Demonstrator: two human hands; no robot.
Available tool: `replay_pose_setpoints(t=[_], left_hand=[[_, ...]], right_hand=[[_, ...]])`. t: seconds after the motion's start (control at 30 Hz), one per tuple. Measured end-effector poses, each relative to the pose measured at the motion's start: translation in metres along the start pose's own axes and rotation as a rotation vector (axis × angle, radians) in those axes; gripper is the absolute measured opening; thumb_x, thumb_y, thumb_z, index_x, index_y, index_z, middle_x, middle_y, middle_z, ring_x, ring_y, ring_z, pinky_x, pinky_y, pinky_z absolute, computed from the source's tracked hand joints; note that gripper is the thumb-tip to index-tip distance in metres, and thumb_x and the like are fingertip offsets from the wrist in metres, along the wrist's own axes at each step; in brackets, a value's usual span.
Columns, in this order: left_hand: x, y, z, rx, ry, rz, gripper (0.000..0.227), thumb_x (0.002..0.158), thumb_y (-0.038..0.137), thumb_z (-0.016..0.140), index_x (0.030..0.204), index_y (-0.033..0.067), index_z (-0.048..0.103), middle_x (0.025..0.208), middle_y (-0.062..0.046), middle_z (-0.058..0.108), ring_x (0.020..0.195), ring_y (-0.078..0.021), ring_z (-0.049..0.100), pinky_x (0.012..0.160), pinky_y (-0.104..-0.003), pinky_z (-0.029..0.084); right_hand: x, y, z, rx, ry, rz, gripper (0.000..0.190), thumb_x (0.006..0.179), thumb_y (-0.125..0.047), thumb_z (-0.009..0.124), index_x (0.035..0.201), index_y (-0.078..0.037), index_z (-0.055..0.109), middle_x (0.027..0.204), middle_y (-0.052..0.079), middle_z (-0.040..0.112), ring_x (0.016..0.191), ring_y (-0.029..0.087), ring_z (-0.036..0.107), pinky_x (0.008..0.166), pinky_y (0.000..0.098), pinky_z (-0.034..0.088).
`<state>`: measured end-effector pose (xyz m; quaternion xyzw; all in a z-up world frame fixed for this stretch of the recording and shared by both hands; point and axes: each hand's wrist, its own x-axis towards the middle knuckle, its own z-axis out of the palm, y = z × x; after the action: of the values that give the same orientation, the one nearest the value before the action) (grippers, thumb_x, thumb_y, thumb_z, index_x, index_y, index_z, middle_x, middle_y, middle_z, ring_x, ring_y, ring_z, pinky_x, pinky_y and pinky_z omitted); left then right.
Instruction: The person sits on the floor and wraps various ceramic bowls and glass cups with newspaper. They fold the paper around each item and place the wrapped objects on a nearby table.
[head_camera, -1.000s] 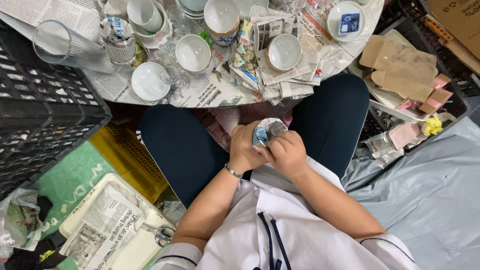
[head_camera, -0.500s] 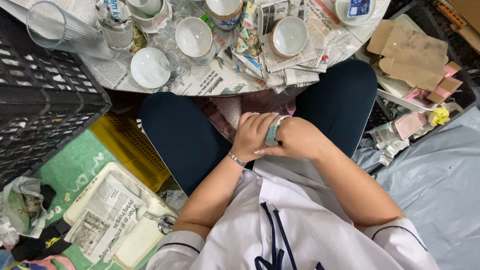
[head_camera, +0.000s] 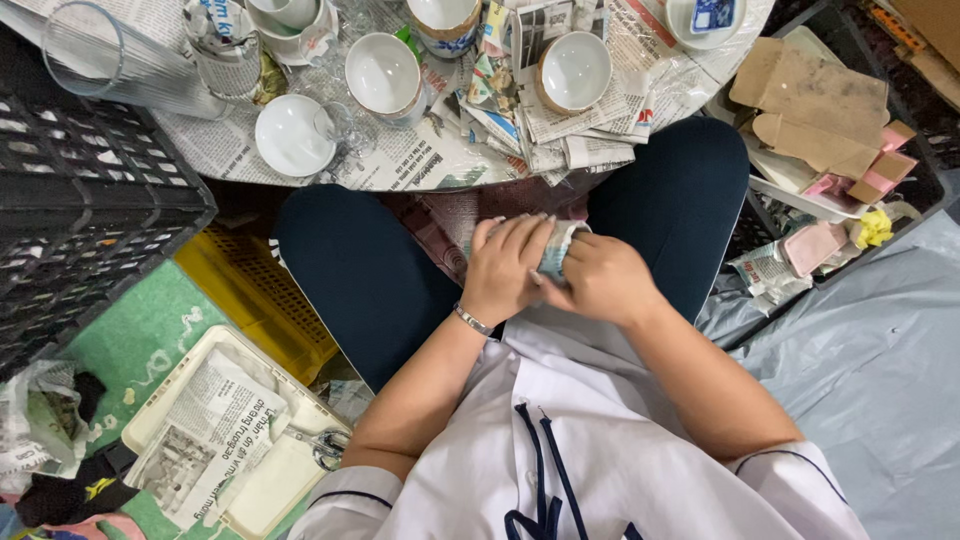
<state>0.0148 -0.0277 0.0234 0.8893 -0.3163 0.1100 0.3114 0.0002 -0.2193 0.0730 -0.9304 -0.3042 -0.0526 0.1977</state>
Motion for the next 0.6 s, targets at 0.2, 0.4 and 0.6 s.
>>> replay_pose_setpoints(t=[0.2,0.4,0.6], left_hand=[[0.021,0.012,0.004,0.423,0.015,0.262,0.042,0.097,0.029,0.059,0.137,0.0167,0.054,0.137,-0.008,0.062,0.128,-0.0292,0.060,0.113,-0.049,0.039],[0.078,0.046,0.029,0.679,0.162,1.049,0.040,0.110,0.031,0.050,0.141,0.0064,0.054,0.142,-0.014,0.060,0.139,-0.0359,0.053,0.121,-0.048,0.030],[0.120,0.069,0.069,1.083,0.198,1.554,0.059,0.091,0.031,0.063,0.142,0.0032,0.053,0.146,-0.011,0.052,0.135,-0.0351,0.052,0.123,-0.052,0.024]], right_hand=[[-0.038,0.004,-0.054,0.149,0.055,0.336,0.076,0.059,-0.031,0.092,0.122,-0.001,0.061,0.124,0.020,0.068,0.117,0.038,0.064,0.100,0.0455,0.048],[-0.066,0.036,-0.055,0.332,0.097,0.425,0.152,0.045,-0.034,0.099,0.159,0.004,0.006,0.139,0.029,0.056,0.125,0.044,0.056,0.108,0.0462,0.038],[-0.123,0.080,-0.007,0.628,0.333,0.528,0.129,0.072,-0.025,0.090,0.167,0.001,0.006,0.140,0.020,0.060,0.127,0.034,0.062,0.122,0.0435,0.039]])
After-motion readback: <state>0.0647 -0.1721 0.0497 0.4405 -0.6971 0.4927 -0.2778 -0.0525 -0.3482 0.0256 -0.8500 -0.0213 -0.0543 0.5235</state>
